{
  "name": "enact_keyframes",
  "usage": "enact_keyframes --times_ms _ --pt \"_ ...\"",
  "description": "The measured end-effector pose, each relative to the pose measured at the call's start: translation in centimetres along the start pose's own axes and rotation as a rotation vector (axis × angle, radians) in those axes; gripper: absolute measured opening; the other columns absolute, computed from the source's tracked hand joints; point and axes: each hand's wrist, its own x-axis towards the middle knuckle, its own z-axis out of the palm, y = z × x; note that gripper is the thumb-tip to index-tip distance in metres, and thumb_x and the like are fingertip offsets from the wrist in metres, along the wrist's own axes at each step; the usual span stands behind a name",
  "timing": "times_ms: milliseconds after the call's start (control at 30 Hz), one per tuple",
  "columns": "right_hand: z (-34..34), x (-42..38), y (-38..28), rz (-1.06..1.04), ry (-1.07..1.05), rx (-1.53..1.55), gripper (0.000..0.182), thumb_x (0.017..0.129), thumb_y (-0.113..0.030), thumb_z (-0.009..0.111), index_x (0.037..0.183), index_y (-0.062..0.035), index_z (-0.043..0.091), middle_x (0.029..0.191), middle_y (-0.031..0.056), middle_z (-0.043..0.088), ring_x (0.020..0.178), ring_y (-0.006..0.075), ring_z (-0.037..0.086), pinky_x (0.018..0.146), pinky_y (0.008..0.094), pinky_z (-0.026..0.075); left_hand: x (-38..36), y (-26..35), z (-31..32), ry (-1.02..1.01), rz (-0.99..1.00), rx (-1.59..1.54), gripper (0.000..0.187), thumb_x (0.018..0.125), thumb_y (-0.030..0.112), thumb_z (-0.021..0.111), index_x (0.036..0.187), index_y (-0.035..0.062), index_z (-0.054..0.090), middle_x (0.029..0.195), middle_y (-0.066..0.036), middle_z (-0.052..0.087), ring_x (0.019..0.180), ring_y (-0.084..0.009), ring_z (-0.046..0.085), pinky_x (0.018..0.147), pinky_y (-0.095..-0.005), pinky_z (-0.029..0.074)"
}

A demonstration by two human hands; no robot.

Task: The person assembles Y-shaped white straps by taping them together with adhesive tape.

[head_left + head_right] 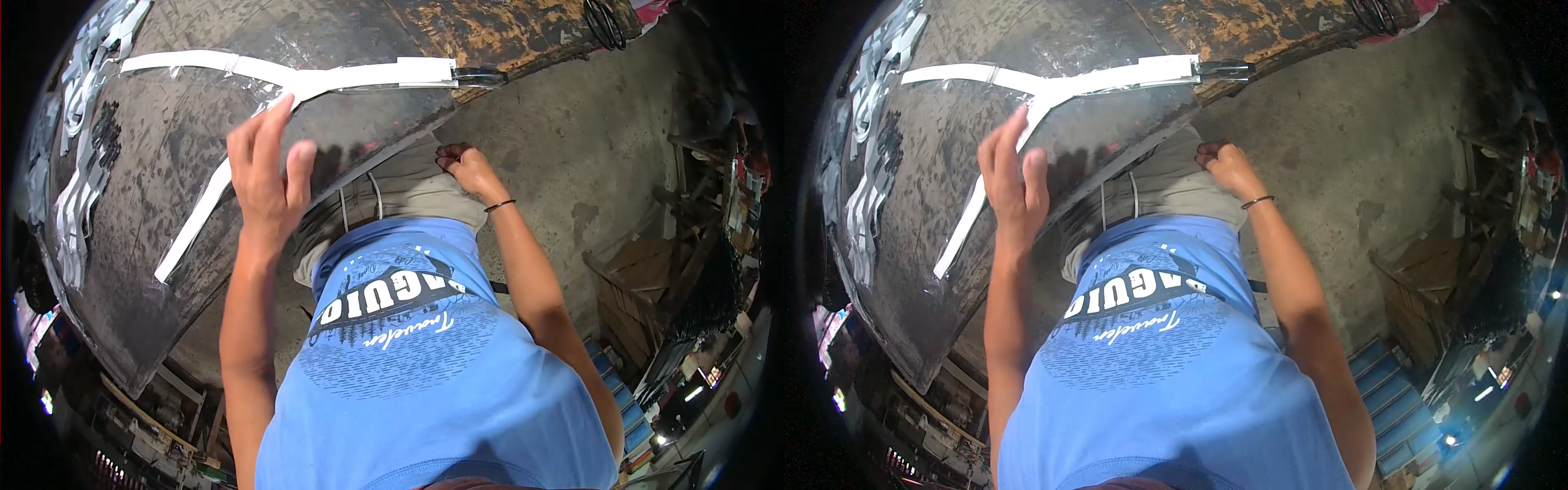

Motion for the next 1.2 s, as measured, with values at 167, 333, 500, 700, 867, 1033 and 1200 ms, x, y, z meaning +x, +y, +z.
enact_keyframes --times_ms 167,333,500,700,867,1033,1200 --pt "0.1 0.2 -0.4 0.004 -0.043 0.123 0.033 0.080 -0.014 0.067 0.110 0.0003 0.067 0.104 0.0168 0.069 0.098 0.0267 0.067 0.085 0.0329 0.050 -5.3 0.7 -0.4 -0.056 -0.127 -0.139 0.035 0.093 0.025 0.062 0.120 0.0022 0.065 0.103 -0.015 0.060 0.086 -0.0241 0.058 0.076 -0.0338 0.048" --pt "-0.5 0.9 -0.4 0.014 -0.098 0.129 0.030 0.077 -0.012 0.069 0.105 -0.0001 0.067 0.093 0.0112 0.069 0.088 0.0207 0.064 0.079 0.0307 0.050 -6.7 0.3 0.0 -0.058 -0.295 -0.220 0.033 0.093 0.024 0.062 0.119 0.0037 0.066 0.102 -0.011 0.062 0.072 -0.0155 0.055 0.065 -0.0284 0.048" --pt "-0.8 1.6 -0.3 0.018 -0.154 0.127 0.024 0.077 -0.011 0.068 0.098 0.0001 0.067 0.084 0.0077 0.066 0.079 0.0173 0.061 0.073 0.0301 0.049 -6.3 0.2 0.2 -0.067 -0.302 -0.217 0.033 0.093 0.025 0.063 0.119 0.0051 0.066 0.101 -0.011 0.063 0.071 -0.0159 0.055 0.064 -0.0286 0.048" --pt "-0.8 1.3 -0.5 0.082 -0.111 0.227 0.016 0.079 -0.008 0.063 0.092 0.0010 0.066 0.080 0.0076 0.066 0.075 0.0169 0.061 0.071 0.0300 0.048 -6.3 0.0 0.3 -0.074 -0.281 -0.209 0.033 0.092 0.026 0.064 0.118 0.0050 0.066 0.100 -0.012 0.064 0.074 -0.0183 0.059 0.065 -0.0299 0.049" --pt "-2.2 -0.6 -1.5 0.081 -0.062 0.346 0.012 0.083 -0.005 0.058 0.092 0.0020 0.063 0.079 0.0074 0.064 0.075 0.0128 0.061 0.068 0.0263 0.050 -6.2 0.1 0.5 -0.053 -0.258 -0.219 0.032 0.091 0.024 0.065 0.116 0.0052 0.067 0.101 -0.013 0.064 0.075 -0.0198 0.060 0.065 -0.0309 0.050" --pt "-5.3 -3.8 -5.9 0.035 0.002 0.428 0.014 0.087 -0.006 0.057 0.098 0.0017 0.061 0.085 0.0057 0.064 0.077 0.0117 0.062 0.069 0.0257 0.051 -5.9 0.7 0.3 -0.051 -0.317 -0.284 0.026 0.089 0.014 0.066 0.113 0.0051 0.068 0.099 -0.011 0.063 0.069 -0.0134 0.056 0.060 -0.0260 0.047" --pt "-7.4 -6.0 -11.5 -0.037 -0.091 0.434 0.009 0.092 -0.007 0.056 0.097 -0.0001 0.060 0.088 0.0034 0.063 0.080 0.0100 0.061 0.072 0.0251 0.051 -3.7 3.1 1.6 -0.119 -0.376 -0.580 0.020 0.089 0.009 0.063 0.107 0.0023 0.069 0.092 -0.007 0.061 0.074 -0.0113 0.054 0.064 -0.0247 0.045"
